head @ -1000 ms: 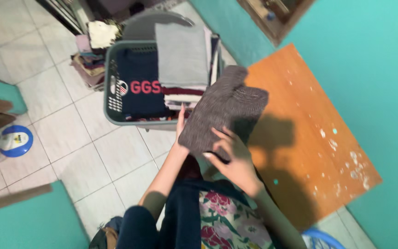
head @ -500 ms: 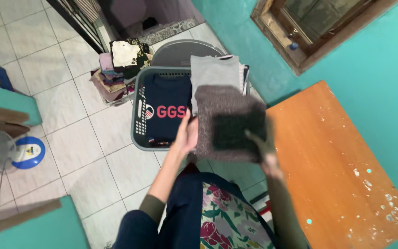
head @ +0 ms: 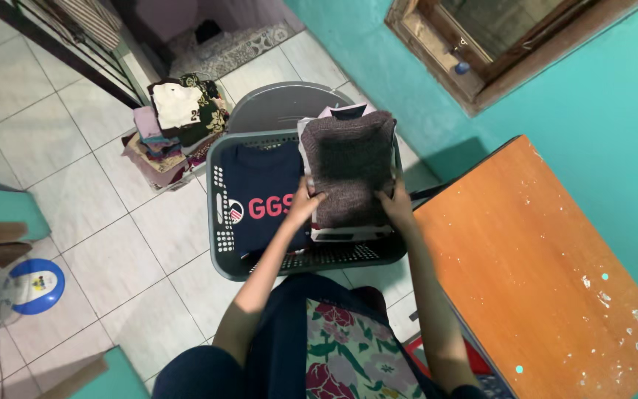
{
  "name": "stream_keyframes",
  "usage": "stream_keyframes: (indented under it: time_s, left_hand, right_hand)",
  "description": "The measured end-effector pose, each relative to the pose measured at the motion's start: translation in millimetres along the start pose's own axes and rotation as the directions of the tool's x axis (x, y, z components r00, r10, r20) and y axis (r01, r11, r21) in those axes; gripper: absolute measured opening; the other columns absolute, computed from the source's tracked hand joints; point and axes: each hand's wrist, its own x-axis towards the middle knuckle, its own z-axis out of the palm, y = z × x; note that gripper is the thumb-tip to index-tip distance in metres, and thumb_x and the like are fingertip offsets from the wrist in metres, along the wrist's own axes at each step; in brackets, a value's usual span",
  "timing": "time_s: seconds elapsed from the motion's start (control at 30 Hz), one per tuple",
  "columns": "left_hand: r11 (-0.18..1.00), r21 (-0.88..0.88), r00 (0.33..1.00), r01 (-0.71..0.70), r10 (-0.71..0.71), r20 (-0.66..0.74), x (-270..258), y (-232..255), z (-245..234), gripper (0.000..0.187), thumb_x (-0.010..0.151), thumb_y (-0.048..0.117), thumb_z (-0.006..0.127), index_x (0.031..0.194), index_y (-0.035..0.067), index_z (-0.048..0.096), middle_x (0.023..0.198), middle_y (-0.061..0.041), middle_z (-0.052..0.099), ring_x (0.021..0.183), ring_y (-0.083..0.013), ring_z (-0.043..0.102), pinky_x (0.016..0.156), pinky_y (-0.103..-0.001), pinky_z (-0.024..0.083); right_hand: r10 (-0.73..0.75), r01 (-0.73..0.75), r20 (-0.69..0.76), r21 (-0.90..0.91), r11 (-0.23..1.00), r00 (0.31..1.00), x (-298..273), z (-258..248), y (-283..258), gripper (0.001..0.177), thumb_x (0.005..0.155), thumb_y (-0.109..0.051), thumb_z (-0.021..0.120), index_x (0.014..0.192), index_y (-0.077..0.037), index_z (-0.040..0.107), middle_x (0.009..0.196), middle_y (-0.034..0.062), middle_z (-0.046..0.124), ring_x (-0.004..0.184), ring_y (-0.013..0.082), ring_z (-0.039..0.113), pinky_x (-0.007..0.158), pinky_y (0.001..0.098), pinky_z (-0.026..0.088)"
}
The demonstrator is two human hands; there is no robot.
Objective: The person picks up a sweater from a laundry basket and folds it on a small wooden table, then picks up a black and white polka-dot garment and folds it on the table before placing it in a laundry bin.
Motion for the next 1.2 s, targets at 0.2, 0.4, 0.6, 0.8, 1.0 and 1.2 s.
stream_keyframes:
  time_s: [0.2, 0.4, 0.6, 0.8, 1.0, 1.2]
  left_hand:
    - [0.438, 0.715, 0.631, -0.545, 0.776, 0.006, -1.4, 48.7, 32.8, 0.058, 0.101, 0.018, 0.052, 0.154, 0.002, 0.039, 0.164, -0.017, 0.035, 0.155, -0.035, 0.026, 0.125, -0.056, 0.019]
    - [0.384, 0.724, 0.652, -0.572, 0.749, 0.118, 52.6, 15.1, 57.5, 0.059, 0.099, 0.021, 0.051, 0.155, 0.005, 0.041, 0.166, -0.011, 0.032, 0.156, -0.0309, 0.023, 0.125, -0.057, 0.017]
    - [0.367, 0.737, 0.693, -0.568, 0.696, 0.188, 54.8, 7.5, 50.7, 0.064, 0.099, 0.022, 0.051, 0.158, 0.004, 0.034, 0.167, -0.014, 0.028, 0.156, -0.0336, 0.021, 0.123, -0.06, 0.016]
    - [0.39, 0.63, 0.647, -0.671, 0.724, 0.241, 24.2, 49.6, 44.6, 0.067, 0.097, 0.025, 0.06, 0.155, 0.002, 0.036, 0.166, -0.017, 0.03, 0.154, -0.0373, 0.025, 0.124, -0.057, 0.018]
    - [0.493, 0.412, 0.595, -0.766, 0.786, 0.167, -38.2, 92.8, 49.3, 0.06, 0.095, 0.015, 0.064, 0.15, -0.001, 0.045, 0.159, -0.018, 0.044, 0.152, -0.0381, 0.035, 0.127, -0.054, 0.022]
    - [0.378, 0.097, 0.382, -0.921, 0.822, 0.423, -123.2, 111.3, 147.9, 0.059, 0.093, 0.014, 0.067, 0.147, 0.0, 0.047, 0.152, -0.018, 0.051, 0.148, -0.037, 0.043, 0.125, -0.05, 0.029]
  right_hand:
    - [-0.643, 0.46, -0.072, -0.638, 0.618, 0.763, -6.4, 47.7, -59.3, 0.047, 0.109, -0.025, 0.048, 0.155, -0.019, 0.048, 0.167, 0.0142, 0.038, 0.157, 0.0406, 0.029, 0.127, 0.0569, 0.022]
    - [-0.552, 0.366, -0.126, -0.624, 0.69, 0.824, 47.3, 81.2, -11.7, 0.05, 0.104, -0.038, 0.048, 0.153, -0.028, 0.048, 0.167, 0.0094, 0.03, 0.155, 0.0397, 0.023, 0.124, 0.0616, 0.011]
    - [-0.468, 0.313, -0.128, -0.589, 0.745, 0.874, 38.6, 90.3, -9.6, 0.051, 0.103, -0.041, 0.049, 0.152, -0.031, 0.048, 0.168, 0.0069, 0.03, 0.155, 0.036, 0.024, 0.124, 0.0614, 0.012]
    - [-0.487, 0.355, -0.105, -0.555, 0.752, 0.867, 9.0, 47.2, -36.0, 0.055, 0.103, -0.039, 0.053, 0.155, -0.029, 0.043, 0.166, 0.0077, 0.031, 0.154, 0.0349, 0.023, 0.123, 0.0613, 0.016]
    - [-0.494, 0.292, -0.318, -0.511, 0.808, 0.809, -68.1, -1.0, -52.7, 0.06, 0.102, -0.029, 0.061, 0.157, -0.018, 0.038, 0.166, 0.0129, 0.032, 0.156, 0.0364, 0.027, 0.126, 0.0621, 0.015]
    - [-0.303, 0.106, -0.624, -0.333, 0.937, 0.721, -191.2, -50.9, -26.1, 0.064, 0.1, -0.022, 0.066, 0.157, -0.013, 0.038, 0.165, 0.0174, 0.034, 0.155, 0.0407, 0.029, 0.125, 0.0603, 0.017]
